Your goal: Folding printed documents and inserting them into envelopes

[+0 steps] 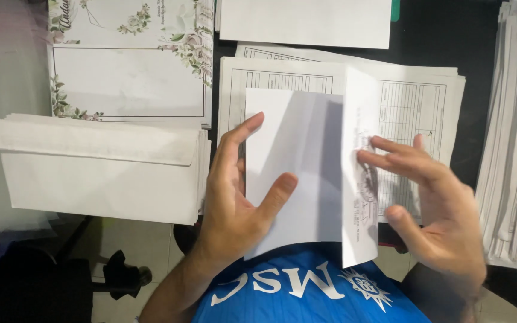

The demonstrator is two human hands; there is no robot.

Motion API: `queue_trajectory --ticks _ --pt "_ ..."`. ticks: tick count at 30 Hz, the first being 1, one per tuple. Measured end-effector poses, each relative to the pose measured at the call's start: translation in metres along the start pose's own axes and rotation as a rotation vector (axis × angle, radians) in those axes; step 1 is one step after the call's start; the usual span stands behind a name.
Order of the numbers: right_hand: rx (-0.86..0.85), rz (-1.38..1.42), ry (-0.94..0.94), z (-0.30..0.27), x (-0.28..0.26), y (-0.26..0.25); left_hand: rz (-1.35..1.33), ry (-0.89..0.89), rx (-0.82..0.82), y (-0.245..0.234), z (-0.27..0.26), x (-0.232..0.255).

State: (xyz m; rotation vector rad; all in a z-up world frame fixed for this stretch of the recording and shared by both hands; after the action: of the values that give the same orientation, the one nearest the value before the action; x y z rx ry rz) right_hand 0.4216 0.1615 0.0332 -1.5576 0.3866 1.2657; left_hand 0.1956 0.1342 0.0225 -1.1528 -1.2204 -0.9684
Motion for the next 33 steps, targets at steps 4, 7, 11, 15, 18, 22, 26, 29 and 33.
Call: queue_trajectory --ticks 4,7,11,15,18,22,26,29,33 --pt "-0.132 -0.036 -0.115 0.009 -0.017 0.034 -0.186 0.049 -0.027 0.014 0.005 -0.002" --pt "-0.180 0.001 -0.059 0.015 -0.023 0.047 -0.107 0.025 -0.071 0.019 0.011 -0.005" --pt "-0.126 -0.025 -0.111 0.017 -0.026 0.043 -0.012 0.016 -0.122 0.022 0.014 -0.013" --pt "0.150 -0.195 -0.129 0.028 -0.030 0.000 -0.227 -0.026 -0.356 0.039 0.013 -0.005" --pt "0.145 -0.292 -0.047 0.036 -0.030 -0.018 -0.141 -0.024 -0.538 0.053 0.011 0.004" --pt "0.034 -0.293 0.168 0.041 -0.007 -0.018 -0.003 0.026 -0.775 0.073 0.001 0.006" --pt "0.102 -0.282 0.196 0.035 0.007 -0.019 0.060 0.151 -0.753 0.076 0.001 0.006" --pt "0.058 -0.233 0.341 0.035 0.026 -0.015 0.229 0.159 -0.719 0.075 0.003 -0.004" --pt "0.065 -0.126 0.243 0.040 0.023 -0.010 0.251 0.179 -0.766 0.079 0.001 -0.006"
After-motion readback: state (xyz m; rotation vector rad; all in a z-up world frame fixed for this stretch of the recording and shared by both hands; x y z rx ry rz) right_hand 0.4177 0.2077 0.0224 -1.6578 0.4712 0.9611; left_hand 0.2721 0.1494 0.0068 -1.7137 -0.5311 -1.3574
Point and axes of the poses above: each hand's wrist, its own z-axis towards the middle knuckle, its own y-axis out of the palm, x = y × z, the point moved 10 cm from there along z, towards the middle knuckle, and after that the axes turned 2 degrees about -z, right-handed, at the moved point
